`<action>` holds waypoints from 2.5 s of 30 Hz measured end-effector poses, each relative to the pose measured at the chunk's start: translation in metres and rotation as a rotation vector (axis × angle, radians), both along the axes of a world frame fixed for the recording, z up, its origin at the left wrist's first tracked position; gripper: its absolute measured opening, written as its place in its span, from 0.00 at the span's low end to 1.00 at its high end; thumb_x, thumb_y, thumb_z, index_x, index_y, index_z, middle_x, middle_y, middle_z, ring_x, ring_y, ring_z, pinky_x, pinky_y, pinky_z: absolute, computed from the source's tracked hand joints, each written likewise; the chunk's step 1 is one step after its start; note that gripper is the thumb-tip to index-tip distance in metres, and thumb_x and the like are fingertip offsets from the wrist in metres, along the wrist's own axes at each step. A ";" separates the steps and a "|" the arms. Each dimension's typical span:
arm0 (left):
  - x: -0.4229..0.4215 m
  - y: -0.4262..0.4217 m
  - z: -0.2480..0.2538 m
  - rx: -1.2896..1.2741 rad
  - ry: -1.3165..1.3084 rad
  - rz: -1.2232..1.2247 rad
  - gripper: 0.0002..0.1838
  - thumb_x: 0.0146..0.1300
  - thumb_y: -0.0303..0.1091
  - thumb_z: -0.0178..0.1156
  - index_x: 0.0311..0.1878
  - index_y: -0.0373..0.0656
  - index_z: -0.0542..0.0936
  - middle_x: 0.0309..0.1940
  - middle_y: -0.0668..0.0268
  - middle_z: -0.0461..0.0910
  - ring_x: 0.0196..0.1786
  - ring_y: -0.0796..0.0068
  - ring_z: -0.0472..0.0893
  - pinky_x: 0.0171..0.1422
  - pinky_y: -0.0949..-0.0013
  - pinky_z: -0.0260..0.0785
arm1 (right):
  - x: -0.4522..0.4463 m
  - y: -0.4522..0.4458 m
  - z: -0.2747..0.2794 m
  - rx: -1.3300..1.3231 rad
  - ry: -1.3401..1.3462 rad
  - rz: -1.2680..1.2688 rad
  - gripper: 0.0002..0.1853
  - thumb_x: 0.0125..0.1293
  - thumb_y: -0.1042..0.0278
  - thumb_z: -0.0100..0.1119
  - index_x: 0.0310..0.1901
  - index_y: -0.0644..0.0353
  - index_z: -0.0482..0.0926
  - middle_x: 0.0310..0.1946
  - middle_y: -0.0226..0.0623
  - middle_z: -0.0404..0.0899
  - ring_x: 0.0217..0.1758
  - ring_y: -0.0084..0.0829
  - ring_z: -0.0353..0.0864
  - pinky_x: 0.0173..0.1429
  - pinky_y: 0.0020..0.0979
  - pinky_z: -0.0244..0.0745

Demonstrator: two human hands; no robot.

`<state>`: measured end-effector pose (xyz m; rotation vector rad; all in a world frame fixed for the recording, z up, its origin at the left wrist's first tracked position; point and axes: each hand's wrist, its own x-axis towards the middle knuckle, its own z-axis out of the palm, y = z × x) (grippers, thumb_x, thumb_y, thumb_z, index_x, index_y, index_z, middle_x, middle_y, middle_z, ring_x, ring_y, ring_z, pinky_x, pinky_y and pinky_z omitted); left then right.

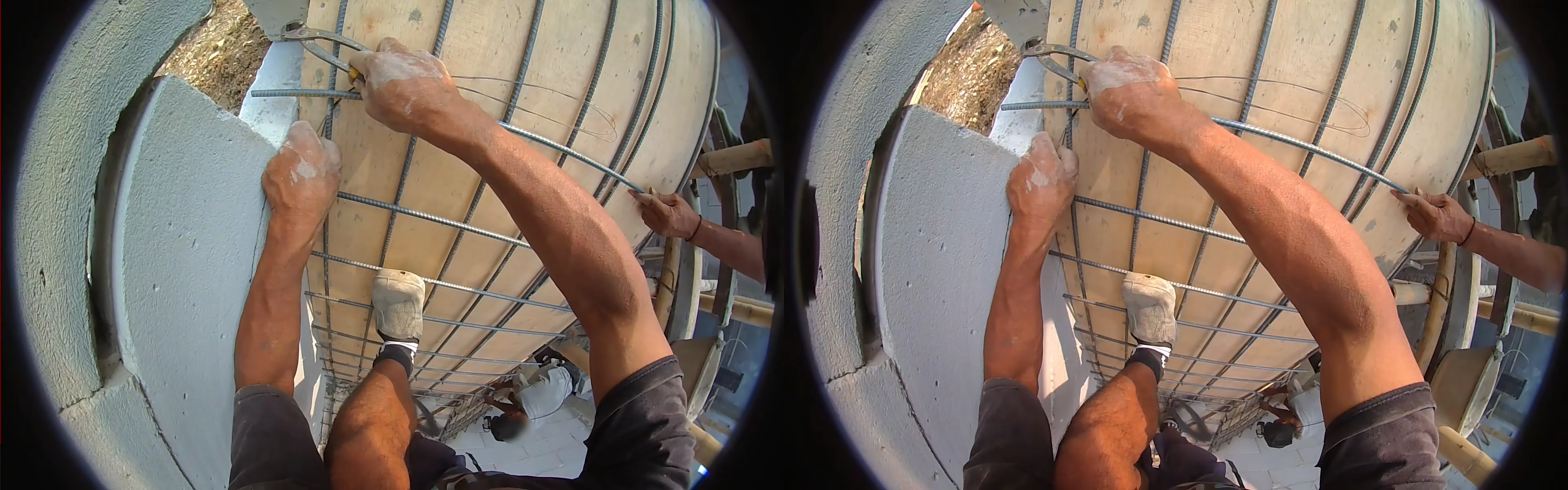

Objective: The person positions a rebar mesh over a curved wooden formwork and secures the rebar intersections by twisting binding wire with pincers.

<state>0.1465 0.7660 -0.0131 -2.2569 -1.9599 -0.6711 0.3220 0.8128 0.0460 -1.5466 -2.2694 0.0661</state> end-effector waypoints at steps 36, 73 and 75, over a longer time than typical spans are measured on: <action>0.000 0.011 0.021 -0.183 -0.139 0.015 0.10 0.62 0.31 0.53 0.40 0.35 0.80 0.33 0.44 0.82 0.40 0.38 0.83 0.48 0.47 0.77 | 0.003 0.001 0.006 -0.102 0.040 0.001 0.12 0.69 0.67 0.54 0.47 0.63 0.83 0.43 0.54 0.80 0.45 0.52 0.85 0.52 0.48 0.80; -0.002 0.030 -0.004 -0.785 -1.924 -0.104 0.11 0.68 0.37 0.68 0.40 0.43 0.77 0.30 0.70 0.78 0.30 0.79 0.78 0.33 0.73 0.74 | -0.075 -0.106 -0.048 -0.283 0.925 -0.306 0.18 0.70 0.74 0.56 0.60 0.59 0.79 0.45 0.49 0.78 0.48 0.45 0.80 0.56 0.39 0.74; 0.001 0.031 0.003 -0.782 -1.832 -0.075 0.12 0.66 0.38 0.69 0.38 0.43 0.76 0.27 0.72 0.75 0.26 0.81 0.76 0.30 0.74 0.72 | -0.064 -0.114 -0.049 -0.228 0.973 -0.230 0.17 0.70 0.74 0.56 0.59 0.58 0.80 0.44 0.50 0.78 0.50 0.48 0.79 0.57 0.42 0.74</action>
